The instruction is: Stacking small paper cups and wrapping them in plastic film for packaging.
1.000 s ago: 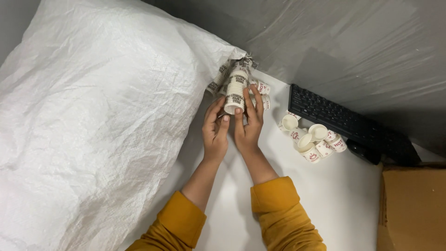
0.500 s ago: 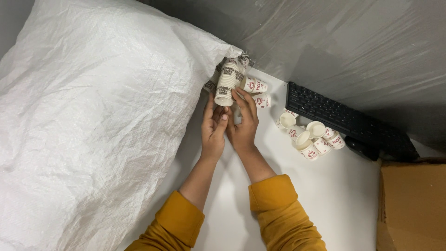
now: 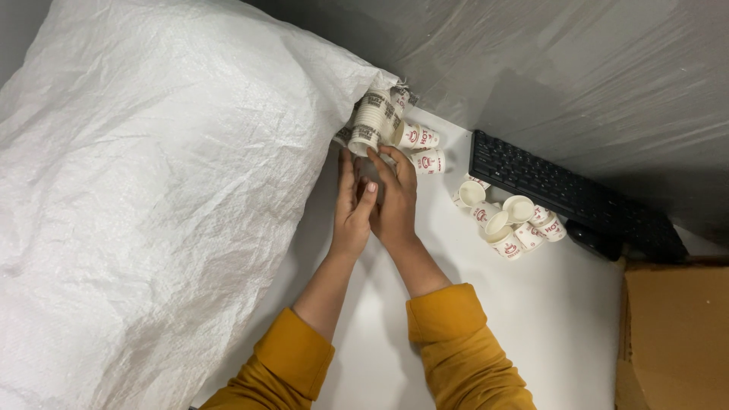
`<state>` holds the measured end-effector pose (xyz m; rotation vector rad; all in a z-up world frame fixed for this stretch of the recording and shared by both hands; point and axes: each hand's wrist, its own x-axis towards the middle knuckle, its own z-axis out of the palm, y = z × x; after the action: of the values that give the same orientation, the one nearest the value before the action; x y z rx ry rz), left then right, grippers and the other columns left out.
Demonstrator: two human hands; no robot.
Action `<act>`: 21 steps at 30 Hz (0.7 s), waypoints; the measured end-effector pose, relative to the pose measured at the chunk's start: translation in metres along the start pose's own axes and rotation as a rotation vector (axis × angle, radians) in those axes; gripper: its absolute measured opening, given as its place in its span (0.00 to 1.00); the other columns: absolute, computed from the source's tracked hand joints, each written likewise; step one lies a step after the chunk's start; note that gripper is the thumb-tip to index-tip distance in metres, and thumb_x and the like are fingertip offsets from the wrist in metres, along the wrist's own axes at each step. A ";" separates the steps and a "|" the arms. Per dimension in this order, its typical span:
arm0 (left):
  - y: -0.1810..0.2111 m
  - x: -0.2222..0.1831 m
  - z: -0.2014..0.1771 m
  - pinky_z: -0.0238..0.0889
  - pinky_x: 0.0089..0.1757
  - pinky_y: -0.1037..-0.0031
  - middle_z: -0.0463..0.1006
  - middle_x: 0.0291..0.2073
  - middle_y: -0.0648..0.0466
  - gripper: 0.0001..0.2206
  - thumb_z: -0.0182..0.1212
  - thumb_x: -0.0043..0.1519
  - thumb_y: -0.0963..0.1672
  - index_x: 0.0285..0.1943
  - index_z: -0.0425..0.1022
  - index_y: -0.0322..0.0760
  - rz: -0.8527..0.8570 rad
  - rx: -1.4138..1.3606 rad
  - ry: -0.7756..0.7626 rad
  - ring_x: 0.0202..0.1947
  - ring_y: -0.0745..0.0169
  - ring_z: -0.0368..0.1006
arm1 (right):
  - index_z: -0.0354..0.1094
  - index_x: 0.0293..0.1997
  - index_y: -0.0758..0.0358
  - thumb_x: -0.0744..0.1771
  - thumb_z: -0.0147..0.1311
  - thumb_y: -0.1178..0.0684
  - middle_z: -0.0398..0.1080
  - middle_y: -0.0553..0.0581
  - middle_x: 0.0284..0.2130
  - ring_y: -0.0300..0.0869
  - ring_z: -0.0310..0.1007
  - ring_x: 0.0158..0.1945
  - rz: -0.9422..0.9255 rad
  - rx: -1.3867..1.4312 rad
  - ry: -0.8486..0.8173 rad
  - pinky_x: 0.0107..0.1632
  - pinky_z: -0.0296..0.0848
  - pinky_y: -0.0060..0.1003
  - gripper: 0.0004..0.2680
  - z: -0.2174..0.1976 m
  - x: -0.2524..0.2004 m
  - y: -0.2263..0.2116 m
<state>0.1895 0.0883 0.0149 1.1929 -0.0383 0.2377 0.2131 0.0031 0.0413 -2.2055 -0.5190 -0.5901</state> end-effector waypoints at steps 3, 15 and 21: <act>-0.002 0.001 -0.002 0.34 0.72 0.60 0.35 0.81 0.40 0.39 0.52 0.69 0.52 0.82 0.36 0.29 -0.069 -0.084 0.011 0.81 0.46 0.35 | 0.60 0.69 0.60 0.63 0.63 0.57 0.61 0.69 0.62 0.60 0.59 0.67 0.002 -0.047 -0.059 0.68 0.59 0.54 0.25 0.003 0.000 0.007; -0.002 0.008 -0.012 0.38 0.70 0.59 0.52 0.76 0.37 0.39 0.60 0.61 0.50 0.81 0.48 0.33 -0.192 -0.175 0.003 0.77 0.43 0.46 | 0.56 0.73 0.56 0.61 0.67 0.54 0.55 0.69 0.70 0.67 0.39 0.77 0.056 -0.164 -0.177 0.73 0.34 0.68 0.31 0.004 0.001 0.014; -0.003 0.006 -0.013 0.42 0.70 0.57 0.54 0.77 0.40 0.39 0.62 0.61 0.49 0.80 0.49 0.32 -0.113 -0.220 0.018 0.76 0.45 0.49 | 0.59 0.69 0.56 0.59 0.67 0.58 0.57 0.67 0.69 0.66 0.43 0.77 0.054 -0.110 -0.126 0.74 0.37 0.67 0.30 0.004 0.001 0.013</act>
<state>0.1945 0.0998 0.0079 0.9701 0.0187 0.1412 0.2217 -0.0015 0.0324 -2.3645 -0.5002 -0.4629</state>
